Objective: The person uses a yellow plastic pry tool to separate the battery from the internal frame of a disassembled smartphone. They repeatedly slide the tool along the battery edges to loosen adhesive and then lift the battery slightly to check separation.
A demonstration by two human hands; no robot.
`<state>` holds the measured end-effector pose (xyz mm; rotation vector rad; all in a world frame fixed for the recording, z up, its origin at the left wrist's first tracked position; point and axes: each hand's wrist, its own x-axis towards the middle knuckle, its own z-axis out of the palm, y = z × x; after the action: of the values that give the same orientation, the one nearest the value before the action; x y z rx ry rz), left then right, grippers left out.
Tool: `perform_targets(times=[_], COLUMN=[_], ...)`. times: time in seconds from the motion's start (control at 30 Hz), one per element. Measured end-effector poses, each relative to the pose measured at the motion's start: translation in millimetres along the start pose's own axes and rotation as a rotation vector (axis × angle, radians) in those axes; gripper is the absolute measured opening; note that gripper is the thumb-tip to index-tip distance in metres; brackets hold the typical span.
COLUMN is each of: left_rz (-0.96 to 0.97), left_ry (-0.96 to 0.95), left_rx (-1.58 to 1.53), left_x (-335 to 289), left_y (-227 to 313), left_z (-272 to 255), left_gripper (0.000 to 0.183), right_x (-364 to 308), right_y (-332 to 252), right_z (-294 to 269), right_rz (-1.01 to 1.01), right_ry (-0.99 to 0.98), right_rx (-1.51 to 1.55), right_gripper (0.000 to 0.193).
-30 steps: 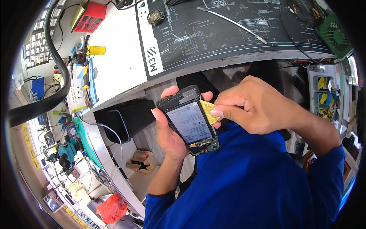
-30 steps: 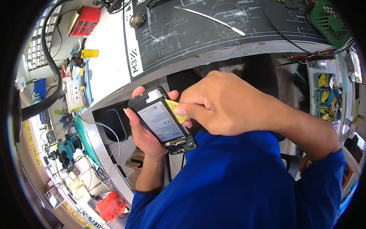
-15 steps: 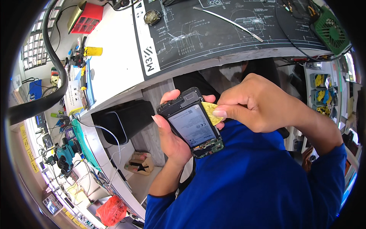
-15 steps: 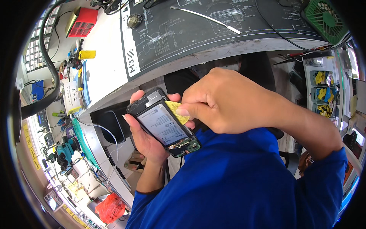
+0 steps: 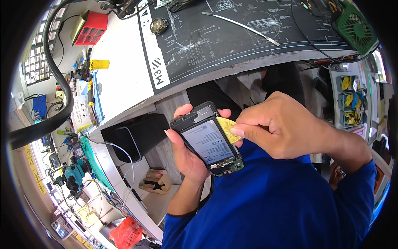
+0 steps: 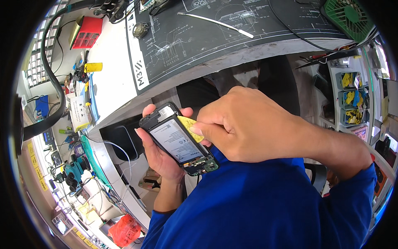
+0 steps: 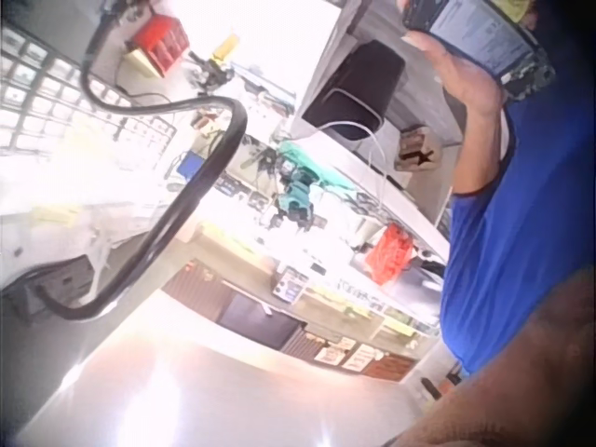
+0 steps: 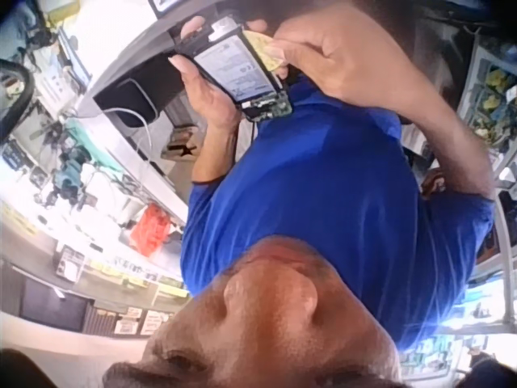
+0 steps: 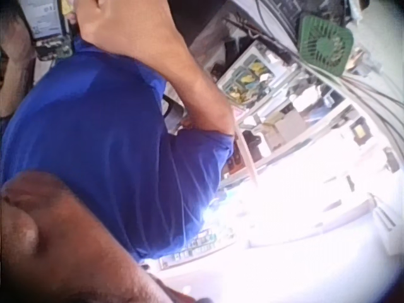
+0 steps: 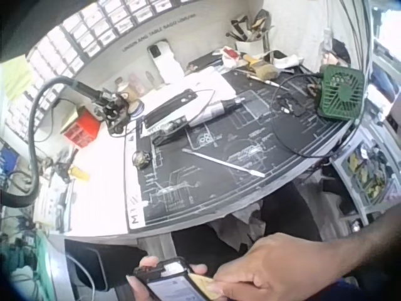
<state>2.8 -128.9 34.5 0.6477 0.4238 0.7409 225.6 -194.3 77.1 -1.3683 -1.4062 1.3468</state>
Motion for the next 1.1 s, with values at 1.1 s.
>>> perform_targets(times=[1.1], left_rz=[-0.069], left_ry=[0.013], left_rx=[0.181], left_x=[18.7], left_y=[5.4], left_z=[6.1], left_gripper=[0.064], right_x=[17.6], right_y=[-7.2], right_z=[-28.0], right_rz=[0.061], right_ry=[-0.183], right_rx=[-0.277], right_gripper=[0.034])
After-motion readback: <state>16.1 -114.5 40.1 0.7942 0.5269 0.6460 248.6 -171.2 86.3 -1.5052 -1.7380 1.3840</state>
